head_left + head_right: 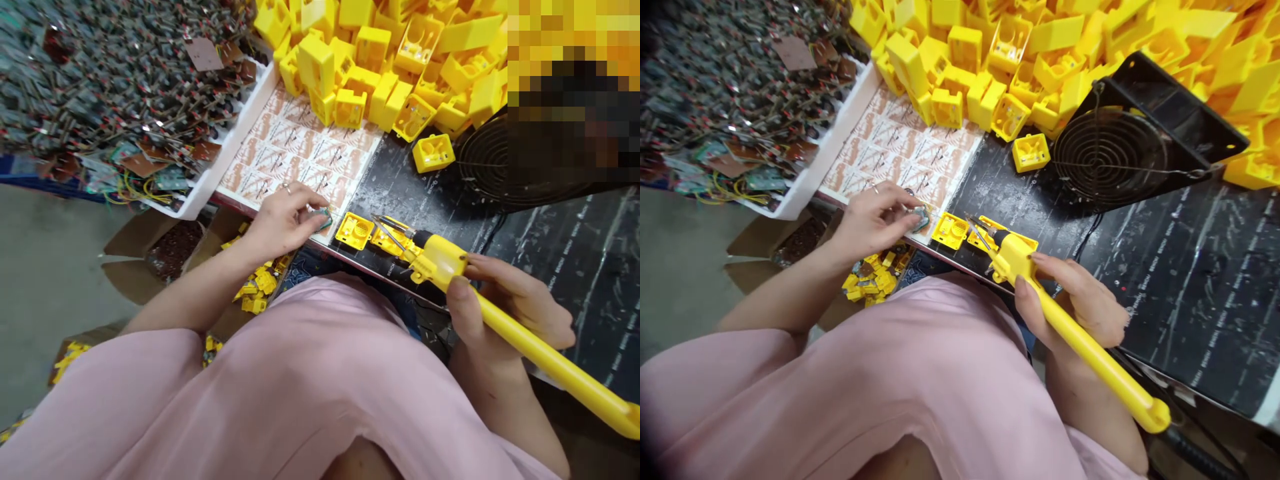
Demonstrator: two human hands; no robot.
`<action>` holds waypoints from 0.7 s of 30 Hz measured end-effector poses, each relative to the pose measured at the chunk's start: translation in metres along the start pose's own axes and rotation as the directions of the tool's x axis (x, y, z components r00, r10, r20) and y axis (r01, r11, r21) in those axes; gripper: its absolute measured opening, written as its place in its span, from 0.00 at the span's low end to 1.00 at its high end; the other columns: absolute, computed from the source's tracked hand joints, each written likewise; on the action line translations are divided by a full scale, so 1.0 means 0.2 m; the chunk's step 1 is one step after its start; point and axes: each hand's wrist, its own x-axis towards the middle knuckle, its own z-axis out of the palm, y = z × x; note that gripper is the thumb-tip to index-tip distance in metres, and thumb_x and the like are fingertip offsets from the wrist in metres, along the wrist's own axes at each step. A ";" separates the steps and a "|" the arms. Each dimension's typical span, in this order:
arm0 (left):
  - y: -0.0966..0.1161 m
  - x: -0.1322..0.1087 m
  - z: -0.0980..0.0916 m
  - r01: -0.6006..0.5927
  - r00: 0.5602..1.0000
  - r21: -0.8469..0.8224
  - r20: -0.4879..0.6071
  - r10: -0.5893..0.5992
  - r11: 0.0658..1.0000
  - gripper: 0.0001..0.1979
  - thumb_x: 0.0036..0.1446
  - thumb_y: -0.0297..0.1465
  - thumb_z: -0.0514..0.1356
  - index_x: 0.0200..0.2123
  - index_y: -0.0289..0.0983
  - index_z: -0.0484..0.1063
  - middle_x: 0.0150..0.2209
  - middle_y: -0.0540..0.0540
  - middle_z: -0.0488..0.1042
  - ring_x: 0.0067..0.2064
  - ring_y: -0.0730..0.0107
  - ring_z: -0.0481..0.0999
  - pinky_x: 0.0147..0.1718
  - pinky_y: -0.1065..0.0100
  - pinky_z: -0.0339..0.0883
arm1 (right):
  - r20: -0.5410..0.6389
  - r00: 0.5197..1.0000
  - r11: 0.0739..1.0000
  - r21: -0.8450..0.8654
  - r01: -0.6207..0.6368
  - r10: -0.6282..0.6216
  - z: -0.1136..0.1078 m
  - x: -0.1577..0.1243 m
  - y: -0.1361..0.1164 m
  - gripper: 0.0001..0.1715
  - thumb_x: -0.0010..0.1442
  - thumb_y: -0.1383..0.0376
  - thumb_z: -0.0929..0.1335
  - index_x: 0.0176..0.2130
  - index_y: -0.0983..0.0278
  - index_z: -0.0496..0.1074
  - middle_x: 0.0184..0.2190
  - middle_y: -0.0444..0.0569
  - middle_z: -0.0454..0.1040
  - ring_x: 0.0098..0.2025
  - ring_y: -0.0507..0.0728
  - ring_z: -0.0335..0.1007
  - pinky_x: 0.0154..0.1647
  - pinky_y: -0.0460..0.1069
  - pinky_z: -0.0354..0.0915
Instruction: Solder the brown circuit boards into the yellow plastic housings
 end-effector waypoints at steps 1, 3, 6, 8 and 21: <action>0.00 0.00 0.03 -0.030 0.999 0.005 -0.036 0.030 1.000 0.08 0.60 0.33 0.62 0.36 0.36 0.80 0.36 0.47 0.79 0.28 0.76 0.71 0.35 0.68 0.70 | 0.000 1.000 1.000 0.025 0.018 -0.018 0.00 0.00 0.00 0.29 0.57 0.71 0.77 0.57 0.55 0.79 0.34 0.41 0.82 0.24 0.48 0.71 0.21 0.43 0.63; -0.01 0.01 0.07 -0.038 0.997 -0.007 -0.073 0.037 0.999 0.08 0.62 0.31 0.60 0.36 0.37 0.80 0.38 0.47 0.80 0.31 0.74 0.74 0.36 0.68 0.71 | -0.005 1.000 0.998 0.046 0.030 -0.030 0.01 0.01 0.00 0.29 0.56 0.70 0.77 0.57 0.55 0.79 0.35 0.41 0.83 0.24 0.48 0.71 0.20 0.42 0.64; -0.05 0.02 0.07 -0.001 0.998 -0.127 -0.056 -0.006 0.992 0.17 0.60 0.32 0.62 0.51 0.35 0.78 0.41 0.46 0.80 0.30 0.75 0.75 0.35 0.69 0.71 | -0.047 0.999 1.000 0.017 0.024 -0.023 0.01 0.00 -0.01 0.28 0.56 0.70 0.77 0.55 0.55 0.80 0.35 0.42 0.84 0.25 0.49 0.74 0.23 0.43 0.68; -0.08 0.02 0.05 0.003 1.000 -0.156 -0.027 -0.008 0.988 0.23 0.57 0.33 0.65 0.55 0.33 0.76 0.42 0.45 0.80 0.28 0.76 0.74 0.35 0.69 0.72 | -0.098 0.995 1.000 0.002 -0.002 0.002 0.01 -0.01 -0.02 0.26 0.56 0.71 0.77 0.53 0.55 0.81 0.36 0.42 0.84 0.27 0.50 0.76 0.25 0.43 0.69; 0.01 0.15 0.02 -0.084 0.981 -0.035 0.174 0.089 0.996 0.12 0.62 0.38 0.59 0.33 0.39 0.79 0.37 0.46 0.84 0.41 0.63 0.81 0.49 0.58 0.71 | -0.168 0.985 0.999 0.015 -0.033 0.035 -0.02 -0.01 -0.01 0.26 0.52 0.71 0.78 0.50 0.55 0.83 0.34 0.45 0.85 0.24 0.53 0.77 0.21 0.44 0.71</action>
